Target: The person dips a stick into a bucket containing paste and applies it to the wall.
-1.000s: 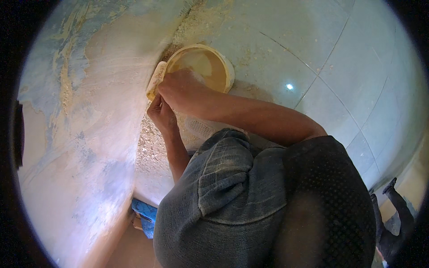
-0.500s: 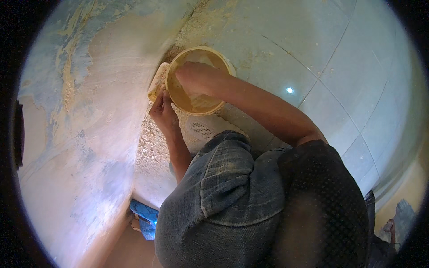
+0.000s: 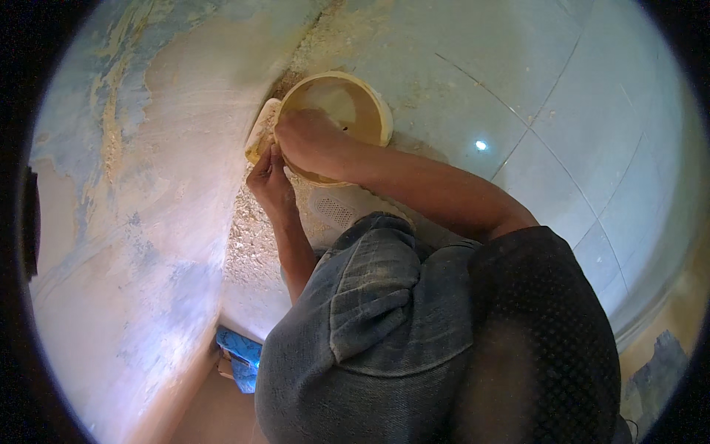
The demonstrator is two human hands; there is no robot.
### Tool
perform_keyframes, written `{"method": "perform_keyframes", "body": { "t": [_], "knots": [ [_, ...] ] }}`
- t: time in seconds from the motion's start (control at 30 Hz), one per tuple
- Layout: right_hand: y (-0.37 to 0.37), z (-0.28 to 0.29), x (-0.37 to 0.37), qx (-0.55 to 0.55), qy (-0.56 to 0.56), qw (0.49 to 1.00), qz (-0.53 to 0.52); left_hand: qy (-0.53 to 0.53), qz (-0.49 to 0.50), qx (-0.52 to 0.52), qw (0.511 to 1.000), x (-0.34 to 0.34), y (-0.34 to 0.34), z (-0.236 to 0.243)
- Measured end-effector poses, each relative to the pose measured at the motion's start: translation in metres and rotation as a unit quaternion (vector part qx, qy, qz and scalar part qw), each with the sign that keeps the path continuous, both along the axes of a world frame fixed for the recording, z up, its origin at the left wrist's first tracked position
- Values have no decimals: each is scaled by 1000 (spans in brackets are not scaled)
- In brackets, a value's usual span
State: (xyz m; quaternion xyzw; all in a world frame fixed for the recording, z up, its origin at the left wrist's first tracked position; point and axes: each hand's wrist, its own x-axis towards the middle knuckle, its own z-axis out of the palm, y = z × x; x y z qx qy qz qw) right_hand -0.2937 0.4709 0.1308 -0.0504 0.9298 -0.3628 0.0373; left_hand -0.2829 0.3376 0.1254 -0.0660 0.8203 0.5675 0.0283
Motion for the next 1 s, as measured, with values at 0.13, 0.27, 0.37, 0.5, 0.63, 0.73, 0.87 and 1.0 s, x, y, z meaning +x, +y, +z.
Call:
{"method": "perform_keyframes", "body": {
  "t": [0.13, 0.27, 0.37, 0.5, 0.63, 0.73, 0.87, 1.0],
  "knots": [
    [-5, 8, 3, -8, 40, 999, 3, -13, -13, -6, 1000, -3, -7, -1],
    [-6, 7, 6, 14, 23, 1000, 0, 11, -9, -2, 1000, -2, -3, -5],
    [-6, 8, 9, 12, 26, 1000, -2, 23, -19, -13, 999, -2, -1, -3],
    [-11, 11, 10, 39, 14, 999, 15, 21, -5, -19, 1000, -1, -1, -1],
    [-10, 13, 14, 46, 52, 997, 36, 26, 5, -23, 999, 2, 2, 1],
    [-10, 21, 20, 53, 31, 995, 73, 31, -8, -25, 999, -1, -3, -7],
    [-5, 27, 39, 49, 36, 990, 127, 23, -20, -31, 999, -2, -3, 0],
    [21, 10, 51, 29, 15, 995, 96, -55, -82, 19, 995, -6, -1, 0]
  ]
}}
